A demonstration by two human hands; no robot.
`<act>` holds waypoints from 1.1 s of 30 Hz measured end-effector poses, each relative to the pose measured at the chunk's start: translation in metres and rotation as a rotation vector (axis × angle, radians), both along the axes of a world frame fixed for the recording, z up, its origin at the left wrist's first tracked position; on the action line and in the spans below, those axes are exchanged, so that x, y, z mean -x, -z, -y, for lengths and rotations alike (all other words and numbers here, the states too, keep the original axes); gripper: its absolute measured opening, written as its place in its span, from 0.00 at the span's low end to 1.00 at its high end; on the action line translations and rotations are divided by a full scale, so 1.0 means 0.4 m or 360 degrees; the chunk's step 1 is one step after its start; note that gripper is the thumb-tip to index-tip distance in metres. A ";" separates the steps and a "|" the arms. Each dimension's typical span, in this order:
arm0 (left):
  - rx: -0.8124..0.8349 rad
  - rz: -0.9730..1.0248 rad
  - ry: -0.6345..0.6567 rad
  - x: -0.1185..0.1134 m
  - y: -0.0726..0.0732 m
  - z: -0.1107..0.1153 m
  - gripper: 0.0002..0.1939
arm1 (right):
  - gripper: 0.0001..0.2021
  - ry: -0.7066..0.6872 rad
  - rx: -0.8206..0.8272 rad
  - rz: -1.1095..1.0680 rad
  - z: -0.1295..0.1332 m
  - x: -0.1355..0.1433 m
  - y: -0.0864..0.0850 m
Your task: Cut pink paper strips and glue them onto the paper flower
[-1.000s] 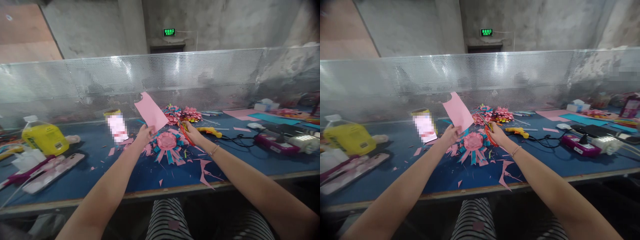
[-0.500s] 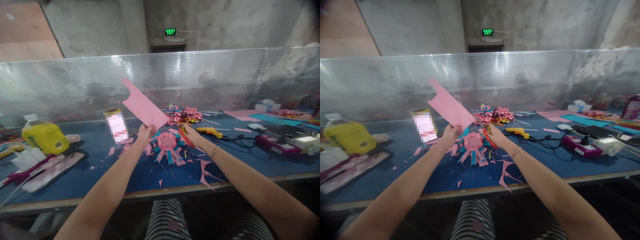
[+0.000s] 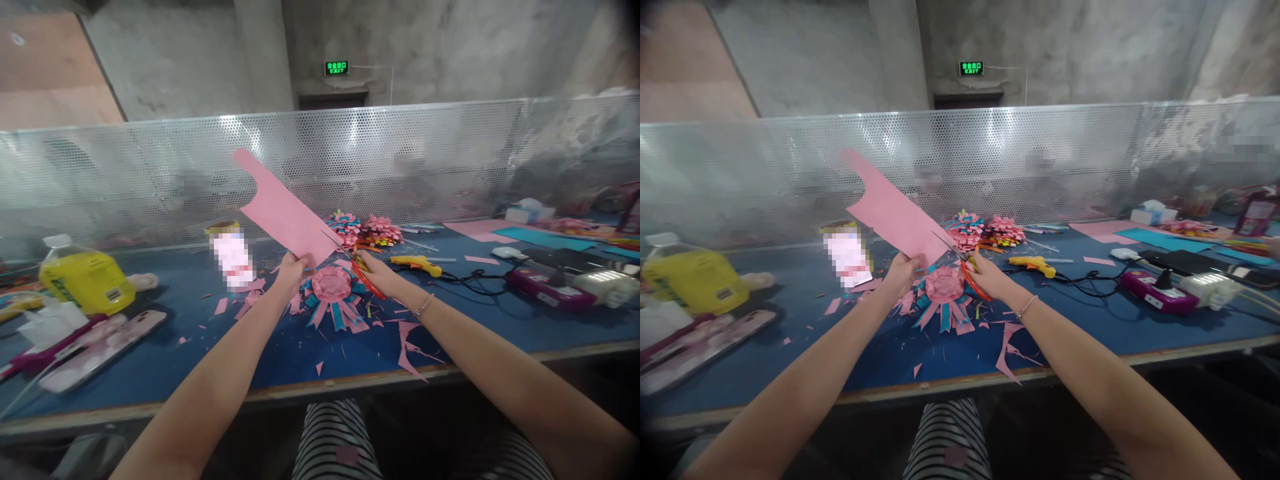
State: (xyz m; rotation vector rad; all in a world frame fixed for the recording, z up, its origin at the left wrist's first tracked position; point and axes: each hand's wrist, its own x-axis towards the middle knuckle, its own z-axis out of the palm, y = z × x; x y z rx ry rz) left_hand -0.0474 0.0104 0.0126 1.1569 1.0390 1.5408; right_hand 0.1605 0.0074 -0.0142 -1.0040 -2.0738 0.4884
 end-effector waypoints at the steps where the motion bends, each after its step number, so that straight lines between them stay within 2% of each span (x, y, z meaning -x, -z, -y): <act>1: -0.0011 -0.0009 0.0030 0.000 0.001 0.000 0.13 | 0.16 -0.0011 -0.0009 -0.0007 -0.001 0.000 0.000; 4: -0.0040 -0.0022 0.0054 0.001 0.003 0.001 0.13 | 0.16 -0.0006 -0.0006 -0.0004 0.000 -0.001 -0.002; 13: -0.0078 -0.0017 -0.0102 0.006 0.002 -0.005 0.13 | 0.17 0.0022 -0.0014 0.0051 -0.005 -0.004 0.001; 20: -0.0116 -0.0143 -0.0059 0.006 0.001 -0.005 0.14 | 0.18 0.0007 -0.0022 -0.0019 -0.019 -0.006 0.016; 33: -0.0092 -0.0164 -0.0065 0.005 -0.003 -0.001 0.14 | 0.15 0.0108 0.0021 0.0089 0.008 0.002 -0.009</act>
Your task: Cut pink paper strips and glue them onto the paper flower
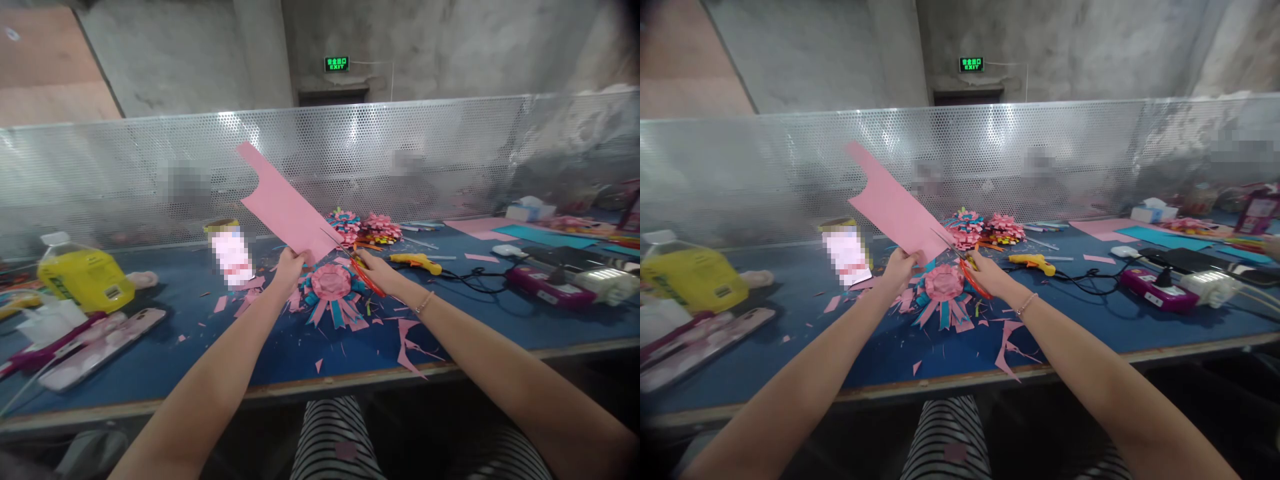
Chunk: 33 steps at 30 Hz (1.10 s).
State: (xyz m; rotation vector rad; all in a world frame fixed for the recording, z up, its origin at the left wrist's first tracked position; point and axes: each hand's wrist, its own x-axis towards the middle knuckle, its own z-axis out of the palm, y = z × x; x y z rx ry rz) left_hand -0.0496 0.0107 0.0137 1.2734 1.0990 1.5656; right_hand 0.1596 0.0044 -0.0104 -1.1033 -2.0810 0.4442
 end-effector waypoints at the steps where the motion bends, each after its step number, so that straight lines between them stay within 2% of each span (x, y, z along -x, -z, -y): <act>1: -0.0003 0.0003 0.0001 0.000 0.000 0.000 0.14 | 0.15 0.0007 -0.0010 0.0005 -0.001 0.000 0.000; 11: 0.0023 0.0028 -0.0064 0.001 -0.005 0.001 0.13 | 0.16 0.0108 -0.0146 0.0069 -0.020 -0.002 0.009; 21: -0.0002 -0.0011 -0.0047 0.002 0.002 0.000 0.11 | 0.17 0.0048 -0.0234 0.0111 -0.026 -0.005 0.009; 28: 0.0024 -0.0101 -0.0169 0.002 0.003 -0.002 0.12 | 0.14 0.0008 -0.0043 -0.0082 -0.009 0.010 0.008; 33: -0.0049 -0.0251 -0.0160 0.004 0.009 -0.006 0.12 | 0.17 -0.0226 0.0408 -0.0469 -0.016 0.014 0.023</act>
